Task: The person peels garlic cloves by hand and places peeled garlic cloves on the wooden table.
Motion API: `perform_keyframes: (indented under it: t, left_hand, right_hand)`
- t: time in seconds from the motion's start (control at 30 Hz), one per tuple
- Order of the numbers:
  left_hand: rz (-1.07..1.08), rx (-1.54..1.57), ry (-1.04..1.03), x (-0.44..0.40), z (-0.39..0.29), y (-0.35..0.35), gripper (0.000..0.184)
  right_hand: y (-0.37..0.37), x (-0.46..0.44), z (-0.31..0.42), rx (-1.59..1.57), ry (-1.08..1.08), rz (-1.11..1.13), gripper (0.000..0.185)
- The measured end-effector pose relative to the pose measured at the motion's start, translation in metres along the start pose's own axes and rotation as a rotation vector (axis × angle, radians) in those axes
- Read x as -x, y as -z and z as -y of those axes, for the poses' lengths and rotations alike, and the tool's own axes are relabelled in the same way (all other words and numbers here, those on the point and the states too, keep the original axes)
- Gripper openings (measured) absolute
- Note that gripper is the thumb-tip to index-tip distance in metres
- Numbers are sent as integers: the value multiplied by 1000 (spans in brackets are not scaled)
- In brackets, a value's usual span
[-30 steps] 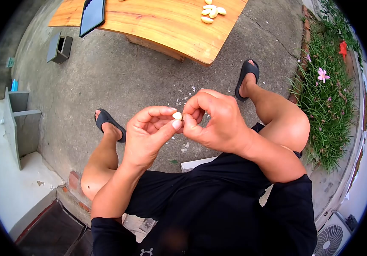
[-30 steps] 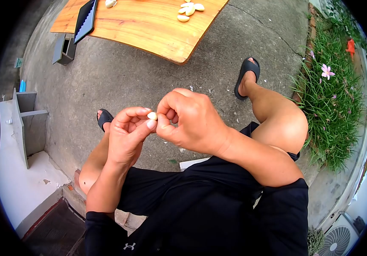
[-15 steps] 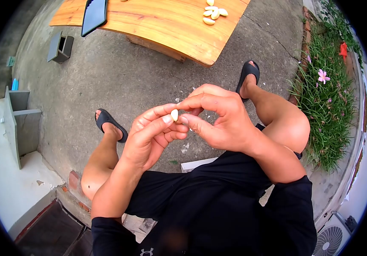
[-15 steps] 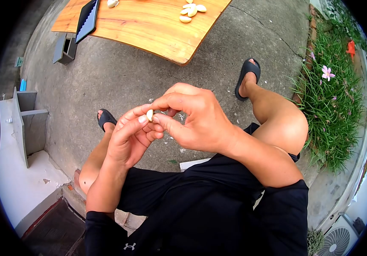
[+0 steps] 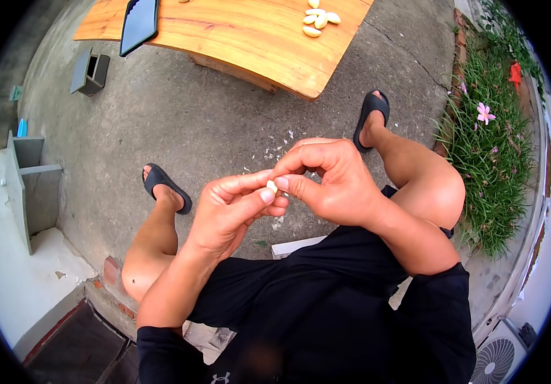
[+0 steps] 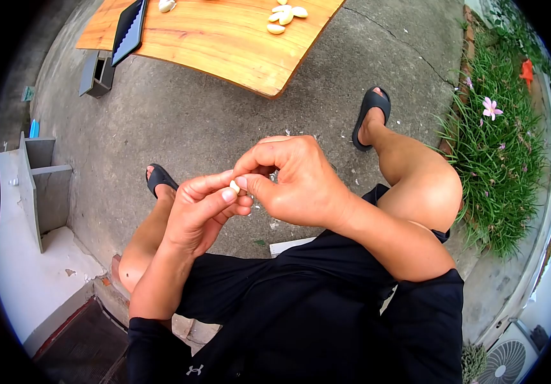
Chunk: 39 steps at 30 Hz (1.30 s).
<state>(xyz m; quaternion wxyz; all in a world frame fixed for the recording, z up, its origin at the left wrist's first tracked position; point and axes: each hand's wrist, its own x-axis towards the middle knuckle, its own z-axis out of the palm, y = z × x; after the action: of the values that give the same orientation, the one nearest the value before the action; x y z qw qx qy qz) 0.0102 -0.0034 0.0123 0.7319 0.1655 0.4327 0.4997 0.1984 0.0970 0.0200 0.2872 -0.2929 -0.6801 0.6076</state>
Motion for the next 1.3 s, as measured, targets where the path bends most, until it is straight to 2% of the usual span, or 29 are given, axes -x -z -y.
perform_keyframes:
  t: [0.17, 0.27, 0.37, 0.5, 0.6, 0.8, 0.97, 1.2, 1.3]
  left_hand:
    - [0, -85, -63, 0, 3, -1, 30]
    - [-7, -95, -55, -1, 2, -1, 30]
    - [-64, -52, -49, -3, 1, -3, 29]
    - [-62, 44, -10, -4, -3, -1, 27]
    - [-71, 83, 5, -5, -6, 1, 25]
    - [-21, 115, 0, -3, 0, 9, 19]
    - [-39, 61, -16, -4, 5, 7, 15]
    - [-89, -126, -152, -5, 3, 3, 15]
    - [-112, -192, -159, -6, 3, 4, 16]
  right_hand:
    - [-7, 3, 4, 115, 2, -79, 8]
    - [-11, 2, 3, 72, -25, -118, 15]
    - [-4, -1, -1, -44, -267, -83, 20]
    - [-5, 1, -9, -183, -201, -26, 13]
    - [-13, 1, -6, -194, -59, -43, 11]
    - [-15, 3, -7, -64, 48, -19, 18]
    - [-14, 3, -6, 7, 58, -24, 20]
    - [-19, 5, -5, 16, -10, -47, 19]
    - [-24, 8, -8, -149, -120, -40, 16]
